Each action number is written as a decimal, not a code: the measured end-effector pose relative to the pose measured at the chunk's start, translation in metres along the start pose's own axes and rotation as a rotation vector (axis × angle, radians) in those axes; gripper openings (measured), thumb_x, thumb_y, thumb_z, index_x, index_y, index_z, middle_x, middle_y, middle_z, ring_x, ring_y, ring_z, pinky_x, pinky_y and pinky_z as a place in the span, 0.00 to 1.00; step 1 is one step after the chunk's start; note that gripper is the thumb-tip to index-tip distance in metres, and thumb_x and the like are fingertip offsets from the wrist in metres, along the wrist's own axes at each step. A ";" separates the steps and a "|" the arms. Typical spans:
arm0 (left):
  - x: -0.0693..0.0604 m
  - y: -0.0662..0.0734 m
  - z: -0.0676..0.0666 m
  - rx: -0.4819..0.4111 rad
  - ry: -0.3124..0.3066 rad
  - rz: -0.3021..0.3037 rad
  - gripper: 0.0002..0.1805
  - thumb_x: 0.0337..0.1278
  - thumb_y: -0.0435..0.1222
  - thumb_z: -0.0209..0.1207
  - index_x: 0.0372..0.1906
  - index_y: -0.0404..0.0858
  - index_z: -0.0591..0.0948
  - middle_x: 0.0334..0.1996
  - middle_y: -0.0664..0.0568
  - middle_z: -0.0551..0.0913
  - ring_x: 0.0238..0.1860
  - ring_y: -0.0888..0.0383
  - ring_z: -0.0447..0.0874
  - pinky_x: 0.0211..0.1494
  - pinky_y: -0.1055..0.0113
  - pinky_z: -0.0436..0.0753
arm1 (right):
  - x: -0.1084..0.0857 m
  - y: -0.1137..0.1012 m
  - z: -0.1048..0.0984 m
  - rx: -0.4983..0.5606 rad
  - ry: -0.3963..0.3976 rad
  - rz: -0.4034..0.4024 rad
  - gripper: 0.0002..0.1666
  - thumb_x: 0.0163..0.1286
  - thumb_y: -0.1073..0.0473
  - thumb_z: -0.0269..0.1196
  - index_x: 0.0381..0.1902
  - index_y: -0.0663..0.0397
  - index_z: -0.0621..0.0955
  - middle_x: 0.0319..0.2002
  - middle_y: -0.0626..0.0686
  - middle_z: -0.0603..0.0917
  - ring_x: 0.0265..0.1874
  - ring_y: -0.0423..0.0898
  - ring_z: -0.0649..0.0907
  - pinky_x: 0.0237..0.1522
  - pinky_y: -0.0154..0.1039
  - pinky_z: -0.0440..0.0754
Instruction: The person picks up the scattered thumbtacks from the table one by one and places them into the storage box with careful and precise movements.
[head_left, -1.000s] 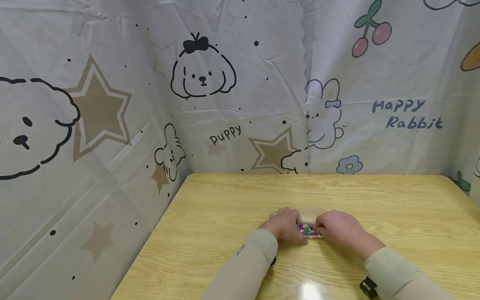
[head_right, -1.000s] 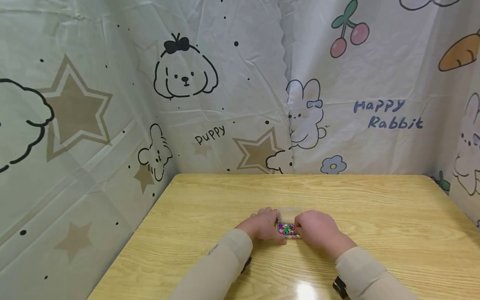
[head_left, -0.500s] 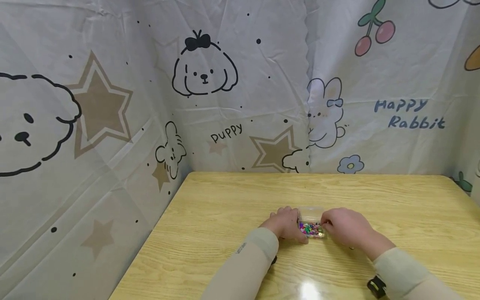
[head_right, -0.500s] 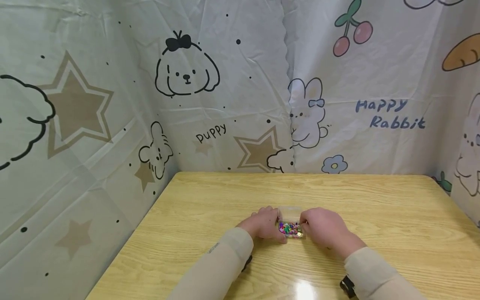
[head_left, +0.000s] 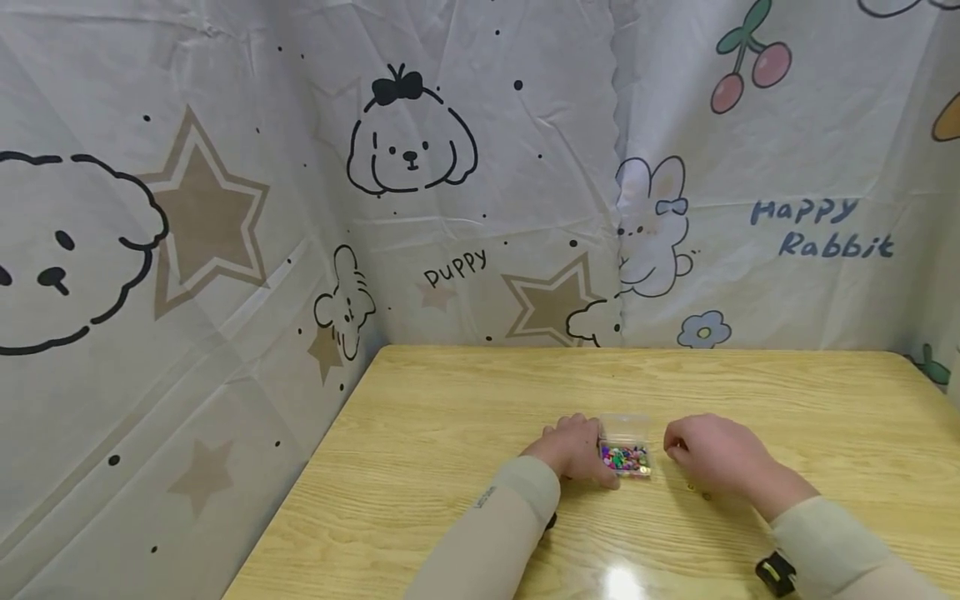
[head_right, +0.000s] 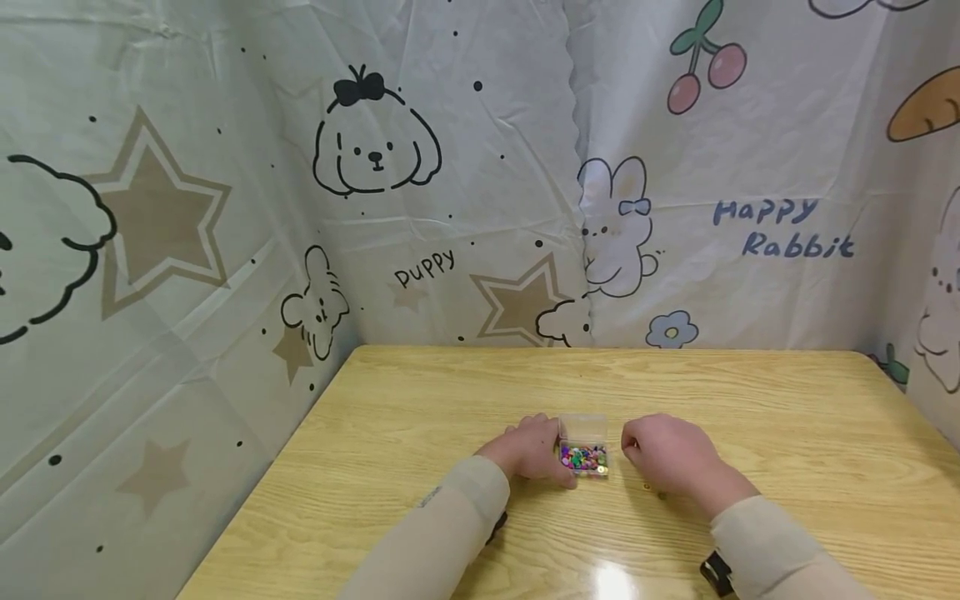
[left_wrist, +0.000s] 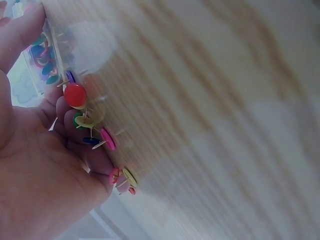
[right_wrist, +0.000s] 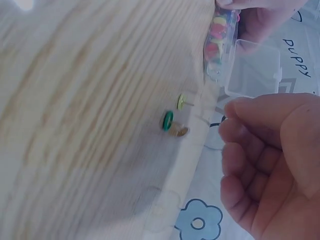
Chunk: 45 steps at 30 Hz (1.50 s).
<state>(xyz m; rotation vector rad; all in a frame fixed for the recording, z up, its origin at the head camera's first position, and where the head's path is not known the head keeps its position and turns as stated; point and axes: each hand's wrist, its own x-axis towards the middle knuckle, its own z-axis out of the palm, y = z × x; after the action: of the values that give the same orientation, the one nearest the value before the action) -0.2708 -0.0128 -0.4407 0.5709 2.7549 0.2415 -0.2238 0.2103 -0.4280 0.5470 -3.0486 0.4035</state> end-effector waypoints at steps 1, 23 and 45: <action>0.000 0.000 0.000 0.001 0.000 -0.005 0.29 0.44 0.61 0.74 0.47 0.53 0.76 0.40 0.60 0.72 0.42 0.59 0.69 0.51 0.59 0.71 | -0.001 0.001 -0.001 -0.002 -0.007 0.003 0.04 0.69 0.60 0.65 0.35 0.46 0.85 0.33 0.43 0.84 0.31 0.41 0.80 0.36 0.49 0.82; 0.002 -0.003 0.005 0.009 0.011 -0.019 0.32 0.43 0.61 0.75 0.50 0.52 0.77 0.41 0.59 0.72 0.42 0.58 0.68 0.49 0.59 0.71 | -0.014 0.017 0.002 -0.006 -0.074 0.037 0.13 0.55 0.68 0.61 0.20 0.44 0.73 0.20 0.44 0.72 0.21 0.43 0.71 0.25 0.41 0.67; 0.000 0.000 0.002 0.009 0.018 -0.004 0.28 0.44 0.61 0.75 0.44 0.53 0.75 0.38 0.59 0.71 0.40 0.58 0.67 0.46 0.61 0.68 | -0.016 0.019 0.009 -0.072 0.021 0.013 0.15 0.60 0.66 0.60 0.19 0.43 0.71 0.18 0.43 0.70 0.20 0.42 0.69 0.22 0.41 0.66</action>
<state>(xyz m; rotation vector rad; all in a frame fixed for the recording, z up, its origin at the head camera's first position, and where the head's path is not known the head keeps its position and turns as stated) -0.2703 -0.0124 -0.4428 0.5681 2.7762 0.2343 -0.2154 0.2308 -0.4425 0.5170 -3.0339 0.2963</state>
